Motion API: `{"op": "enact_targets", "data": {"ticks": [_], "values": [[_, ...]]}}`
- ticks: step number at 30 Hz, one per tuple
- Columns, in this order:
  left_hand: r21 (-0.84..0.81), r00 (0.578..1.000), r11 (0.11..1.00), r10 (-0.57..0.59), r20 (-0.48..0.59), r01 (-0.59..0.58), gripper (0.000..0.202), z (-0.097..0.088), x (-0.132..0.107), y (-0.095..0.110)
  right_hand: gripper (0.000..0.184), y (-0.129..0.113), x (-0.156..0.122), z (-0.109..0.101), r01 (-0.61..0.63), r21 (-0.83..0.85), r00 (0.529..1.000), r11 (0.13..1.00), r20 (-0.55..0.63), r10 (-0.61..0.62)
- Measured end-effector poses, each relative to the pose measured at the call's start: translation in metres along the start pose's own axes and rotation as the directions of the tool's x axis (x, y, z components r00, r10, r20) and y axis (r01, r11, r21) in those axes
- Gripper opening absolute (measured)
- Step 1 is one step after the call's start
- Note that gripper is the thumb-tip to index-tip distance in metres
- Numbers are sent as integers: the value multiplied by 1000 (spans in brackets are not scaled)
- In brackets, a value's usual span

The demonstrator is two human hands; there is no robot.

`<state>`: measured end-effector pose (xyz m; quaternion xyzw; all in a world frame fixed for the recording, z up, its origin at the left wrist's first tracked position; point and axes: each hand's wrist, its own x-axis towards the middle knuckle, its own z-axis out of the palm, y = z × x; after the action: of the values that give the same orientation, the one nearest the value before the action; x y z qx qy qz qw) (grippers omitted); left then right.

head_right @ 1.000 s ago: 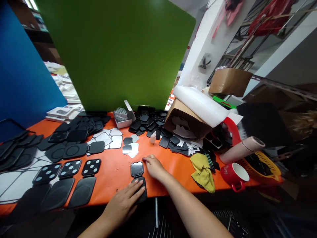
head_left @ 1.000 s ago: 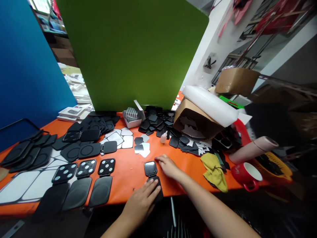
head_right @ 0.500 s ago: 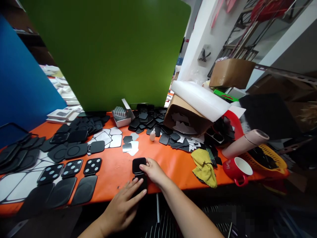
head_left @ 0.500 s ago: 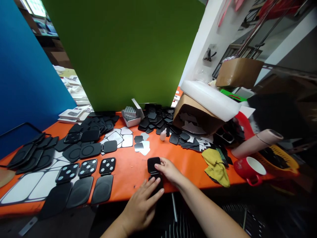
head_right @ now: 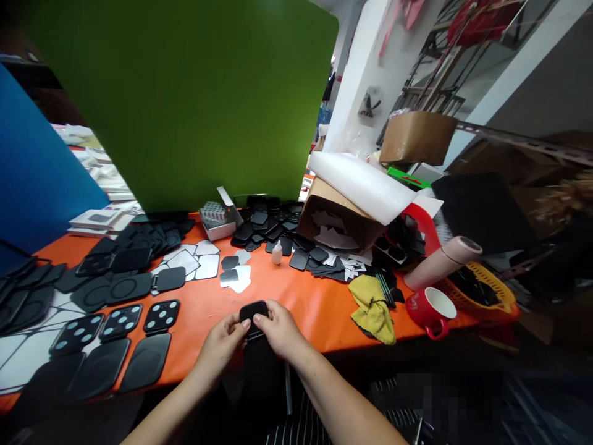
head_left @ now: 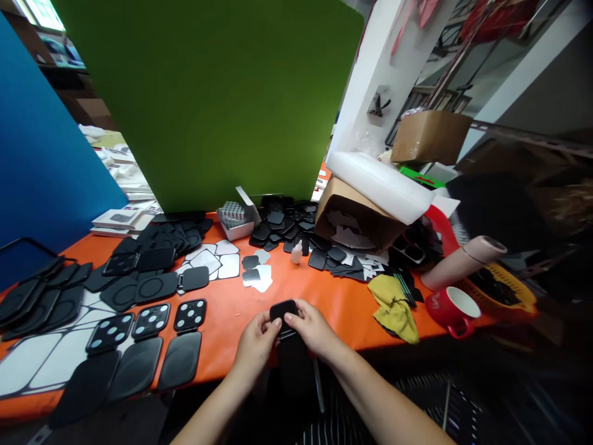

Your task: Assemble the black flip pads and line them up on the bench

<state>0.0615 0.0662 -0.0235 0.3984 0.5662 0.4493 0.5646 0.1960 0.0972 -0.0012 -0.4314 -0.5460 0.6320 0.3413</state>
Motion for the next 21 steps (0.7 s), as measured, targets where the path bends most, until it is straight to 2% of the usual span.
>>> {"op": "enact_targets", "data": {"ticks": [3, 5, 6, 7, 8, 9, 10, 11, 12, 13, 15, 17, 19, 21], "values": [[28, 1000, 999, 21, 19, -21, 32, 10, 0, -5, 20, 0, 0, -6, -13, -11, 1000, 1000, 9, 14], [65, 998, 997, 47, 33, -49, 32, 12, -6, -4, 26, 3, 1, -22, -4, -158, 1000, 987, -2, 4], [80, 998, 995, 58, 33, -60, 31, 9, -11, -3, 28, 6, 2, -35, 6, -272, 1000, 962, -24, -13], [120, 996, 989, 88, 31, -91, 32, 2, -19, -1, 31, 9, 4, -49, -11, -396, 995, 918, -97, -29], [186, 991, 973, 134, 26, -136, 32, -7, -28, 1, 34, 12, 6, -65, -61, -506, 983, 861, -182, -37], [275, 981, 942, 191, 29, -192, 32, -21, -38, 2, 36, 16, 9, -81, -92, -539, 976, 837, -215, -31], [460, 952, 838, 298, 63, -293, 30, -37, -48, 4, 37, 19, 11, -96, -113, -557, 974, 823, -225, -19], [631, 920, 689, 377, 107, -356, 28, -55, -58, 5, 35, 22, 14, -109, -138, -581, 972, 802, -234, -2], [764, 901, 540, 416, 121, -352, 27, -75, -67, 6, 34, 24, 16, -118, -160, -597, 968, 786, -251, 7], [863, 892, 408, 441, 101, -299, 28, -93, -73, 6, 34, 24, 18, -123, -180, -621, 959, 763, -284, -5], [968, 891, 191, 451, 60, -163, 31, -125, -81, 2, 35, 20, 23, -120, -205, -705, 931, 679, -355, -88], [997, 899, 49, 437, 32, -60, 38, -143, -83, -4, 34, 11, 30, -98, -175, -805, 926, 568, -330, -182], [1000, 913, -20, 408, 27, -20, 45, -149, -81, -11, 32, 2, 42, -63, -57, -863, 969, 503, -169, -179], [1000, 925, -31, 379, 17, -6, 50, -148, -79, -15, 30, -5, 60, -25, 71, -874, 990, 480, 3, -141]]}}
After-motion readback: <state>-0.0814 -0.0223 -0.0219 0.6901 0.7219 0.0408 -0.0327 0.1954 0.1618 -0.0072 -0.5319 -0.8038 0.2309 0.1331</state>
